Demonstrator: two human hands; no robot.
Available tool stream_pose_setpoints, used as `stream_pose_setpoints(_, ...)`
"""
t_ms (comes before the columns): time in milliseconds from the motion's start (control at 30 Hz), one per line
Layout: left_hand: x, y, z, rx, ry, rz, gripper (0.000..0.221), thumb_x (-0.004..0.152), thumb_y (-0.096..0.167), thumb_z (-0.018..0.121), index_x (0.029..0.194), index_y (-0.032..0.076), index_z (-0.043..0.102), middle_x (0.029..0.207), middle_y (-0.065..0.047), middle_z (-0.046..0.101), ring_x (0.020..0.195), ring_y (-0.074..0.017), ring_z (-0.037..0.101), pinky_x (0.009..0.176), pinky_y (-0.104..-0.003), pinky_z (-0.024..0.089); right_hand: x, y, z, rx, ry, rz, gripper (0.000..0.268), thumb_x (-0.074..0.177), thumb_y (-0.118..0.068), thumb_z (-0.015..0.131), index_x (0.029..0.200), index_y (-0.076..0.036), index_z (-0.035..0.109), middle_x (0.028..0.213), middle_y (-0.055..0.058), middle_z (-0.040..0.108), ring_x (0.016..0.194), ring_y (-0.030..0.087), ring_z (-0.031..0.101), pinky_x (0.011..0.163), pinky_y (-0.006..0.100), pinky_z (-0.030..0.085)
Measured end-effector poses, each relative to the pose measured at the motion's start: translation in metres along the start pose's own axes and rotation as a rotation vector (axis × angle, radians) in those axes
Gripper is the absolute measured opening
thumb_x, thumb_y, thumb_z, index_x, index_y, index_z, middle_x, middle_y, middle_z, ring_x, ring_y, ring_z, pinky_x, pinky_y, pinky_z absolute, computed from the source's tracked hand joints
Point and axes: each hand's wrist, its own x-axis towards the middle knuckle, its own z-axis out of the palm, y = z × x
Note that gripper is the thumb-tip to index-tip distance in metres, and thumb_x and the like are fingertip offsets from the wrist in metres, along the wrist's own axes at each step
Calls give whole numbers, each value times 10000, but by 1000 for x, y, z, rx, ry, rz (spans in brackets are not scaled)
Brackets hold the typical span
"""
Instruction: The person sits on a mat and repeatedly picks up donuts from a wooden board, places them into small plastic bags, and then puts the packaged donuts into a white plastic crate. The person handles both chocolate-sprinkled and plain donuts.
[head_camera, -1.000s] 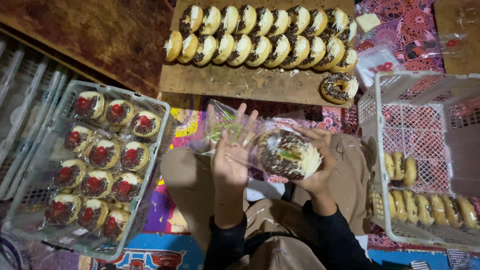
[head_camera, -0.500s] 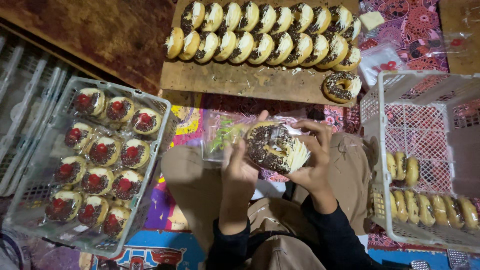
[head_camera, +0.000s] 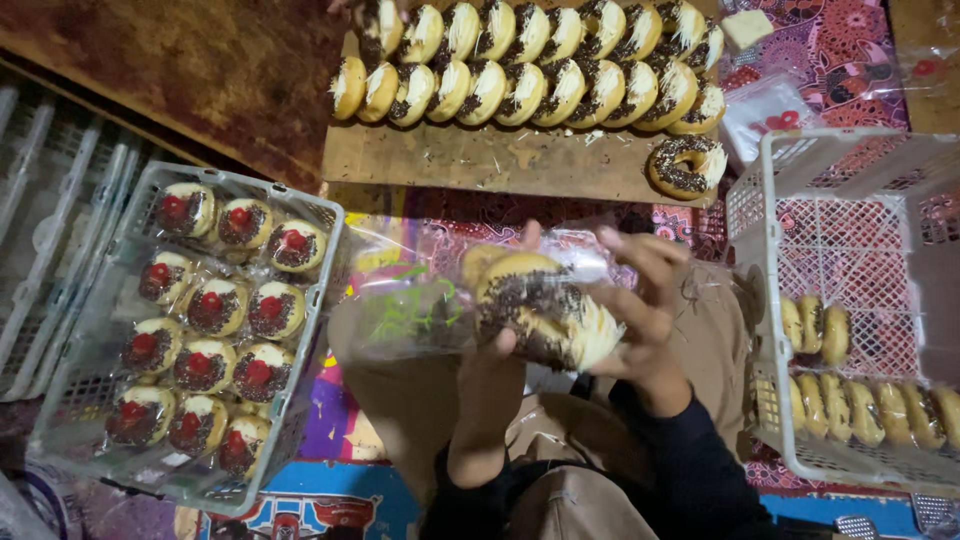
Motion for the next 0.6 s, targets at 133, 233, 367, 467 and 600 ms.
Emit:
stream_pose_setpoints(133, -7, 4, -10, -206, 78, -159, 815, 846, 210, 715, 1560, 36, 364, 1452, -162, 507, 1342, -300, 512, 1158, -471, 403, 3, 17, -10, 69, -233, -27, 332, 770, -346, 861, 855, -123, 630, 1203, 43, 809, 1104, 252, 643, 918, 359, 488)
stream_pose_setpoints(233, -4, 13, -13, -185, 168, -45, 776, 898, 166, 626, 1586, 125, 269, 1456, -217, 497, 1310, -345, 541, 1113, -477, 445, 1, 23, -13, 264, -280, 30, 437, 730, -453, 839, 843, -98, 611, 1156, 118, 770, 1062, 274, 654, 914, 375, 501)
stream_pose_setpoints(367, 9, 34, -9, -88, 217, 116, 761, 968, 108, 508, 1621, 245, 142, 1461, -291, 483, 1267, -405, 579, 1053, -484, 502, -7, 25, -13, 333, -292, 146, 396, 681, -389, 821, 885, -94, 654, 1166, 91, 766, 1063, 260, 647, 955, 384, 498)
stream_pose_setpoints(467, 20, 40, 1, 28, 272, 154, 778, 1019, 64, 419, 1647, 335, 47, 1465, -346, 473, 1236, -450, 608, 1008, -490, 544, -18, 27, -15, 249, -327, 156, 411, 679, -310, 889, 898, -68, 639, 1168, 98, 774, 1054, 272, 632, 933, 393, 504)
stream_pose_setpoints(600, 24, 39, 17, 184, 358, 146, 775, 1024, -3, 362, 1661, 309, 50, 1497, -335, 470, 1227, -432, 629, 947, -493, 557, -35, 32, -10, 196, -252, 218, 459, 637, -267, 948, 901, -57, 636, 1161, 95, 768, 1038, 269, 615, 929, 408, 503)
